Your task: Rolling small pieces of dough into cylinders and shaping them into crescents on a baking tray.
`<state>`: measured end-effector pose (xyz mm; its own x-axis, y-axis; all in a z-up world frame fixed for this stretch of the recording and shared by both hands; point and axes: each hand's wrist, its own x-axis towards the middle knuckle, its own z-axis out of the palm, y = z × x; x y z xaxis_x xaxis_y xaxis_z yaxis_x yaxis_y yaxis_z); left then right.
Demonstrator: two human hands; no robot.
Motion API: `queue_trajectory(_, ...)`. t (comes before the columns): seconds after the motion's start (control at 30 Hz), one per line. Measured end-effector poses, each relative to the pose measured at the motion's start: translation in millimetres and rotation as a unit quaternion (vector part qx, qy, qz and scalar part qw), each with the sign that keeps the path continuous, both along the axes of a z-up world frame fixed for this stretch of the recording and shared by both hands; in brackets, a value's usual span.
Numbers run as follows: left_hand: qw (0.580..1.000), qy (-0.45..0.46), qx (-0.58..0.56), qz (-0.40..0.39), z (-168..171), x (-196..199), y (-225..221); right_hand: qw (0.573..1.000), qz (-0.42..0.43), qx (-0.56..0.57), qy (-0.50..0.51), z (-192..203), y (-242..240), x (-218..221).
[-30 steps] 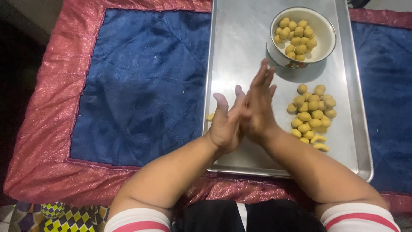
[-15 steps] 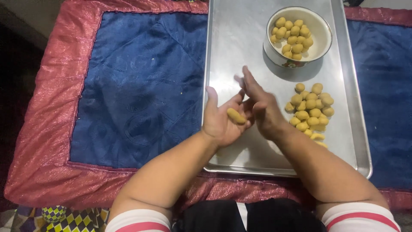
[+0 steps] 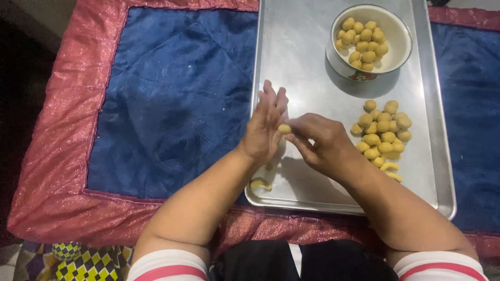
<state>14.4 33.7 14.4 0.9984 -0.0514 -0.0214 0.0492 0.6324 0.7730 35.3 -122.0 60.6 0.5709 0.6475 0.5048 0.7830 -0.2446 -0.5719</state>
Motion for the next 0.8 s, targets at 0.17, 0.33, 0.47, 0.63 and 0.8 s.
queue_trajectory(0.17,0.97,-0.065,0.235,-0.013,8,-6,3,0.998,-0.031,-0.038,-0.024,-24,2,0)
queue_trajectory(0.33,0.958,-0.081,0.277,0.008,1,-9,-1,0.997,-0.079,-0.015,-0.02,-26,9,-4)
queue_trajectory(0.47,0.974,-0.074,0.212,0.042,-11,-5,-5,0.996,-0.058,0.047,0.041,-18,14,-9)
queue_trajectory(0.63,0.977,-0.071,0.198,0.045,2,-11,-6,0.997,-0.056,0.045,0.021,-23,12,-6)
queue_trajectory(0.8,0.976,-0.057,0.207,0.046,-3,-12,-11,0.995,-0.063,0.068,0.028,-25,12,-1)
